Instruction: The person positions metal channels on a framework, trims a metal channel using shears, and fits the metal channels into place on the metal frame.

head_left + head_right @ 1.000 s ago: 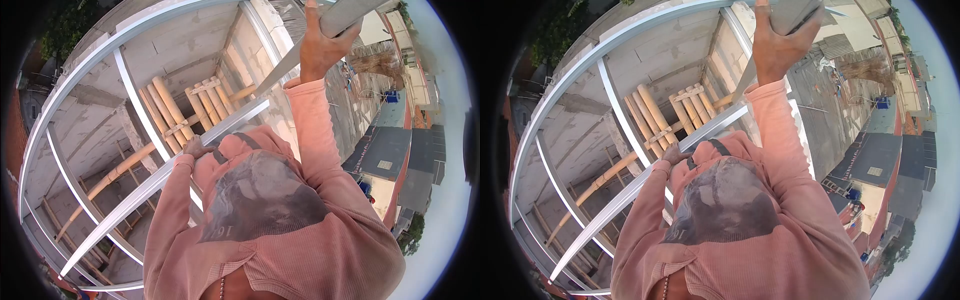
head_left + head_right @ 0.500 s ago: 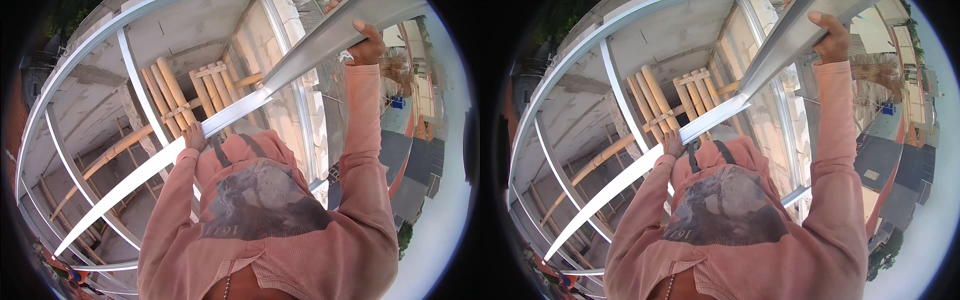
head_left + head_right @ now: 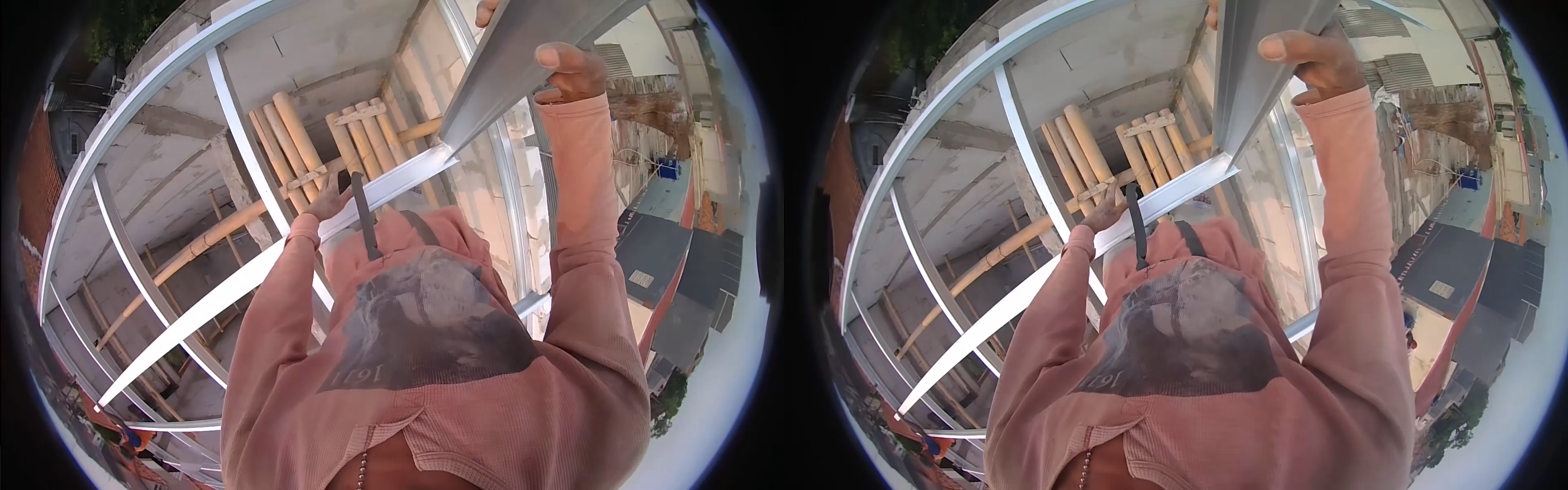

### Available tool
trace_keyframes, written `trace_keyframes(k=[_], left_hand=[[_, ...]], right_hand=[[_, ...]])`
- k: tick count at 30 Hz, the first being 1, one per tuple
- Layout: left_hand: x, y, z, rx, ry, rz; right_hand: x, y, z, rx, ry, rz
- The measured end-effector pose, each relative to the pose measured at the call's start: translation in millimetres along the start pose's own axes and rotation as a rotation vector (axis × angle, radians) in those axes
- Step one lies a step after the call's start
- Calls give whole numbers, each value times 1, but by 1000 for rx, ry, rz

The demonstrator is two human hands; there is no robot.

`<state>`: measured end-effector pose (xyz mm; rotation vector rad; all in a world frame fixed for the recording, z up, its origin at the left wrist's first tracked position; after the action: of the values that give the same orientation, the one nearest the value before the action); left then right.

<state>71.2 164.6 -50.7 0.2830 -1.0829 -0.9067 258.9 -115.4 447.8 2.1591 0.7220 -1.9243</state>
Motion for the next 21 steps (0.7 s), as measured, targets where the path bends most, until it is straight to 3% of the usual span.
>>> trace_keyframes(k=[2,4,5,7,11,14,15,21], left_hand=[[172,216,23,91,-497,963],[283,333,49,137,-1003,964],[312,370,53,198,-1122,927],[344,421,48,348,-1149,825],[362,463,11,504,-1007,693],[355,472,-11,565,-920,652],[357,472,-14,574,-911,645],[410,480,2,577,-1024,626]], right_hand=[[16,-16,-11,-57,-53,-30],[25,-30,-19,-115,-99,-55],[29,-36,-23,-139,-119,-72],[35,-48,-27,-184,-151,-108],[44,-45,-34,-277,-204,-145],[38,-41,-22,-263,-436,-247],[33,-31,-22,-317,-371,-260],[-7,-41,25,96,253,452]])
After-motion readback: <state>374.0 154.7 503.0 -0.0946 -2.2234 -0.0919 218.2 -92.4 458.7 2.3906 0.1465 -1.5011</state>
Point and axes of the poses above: each hand's wrist, its own z-axis away from the middle knuckle, its own y-axis out of the back of the hand, x = y × z, the point moved 4 cm from there along -z, towards the middle knuckle, and after that the axes turned 6 degrees about -z, right-handed, at the moved point
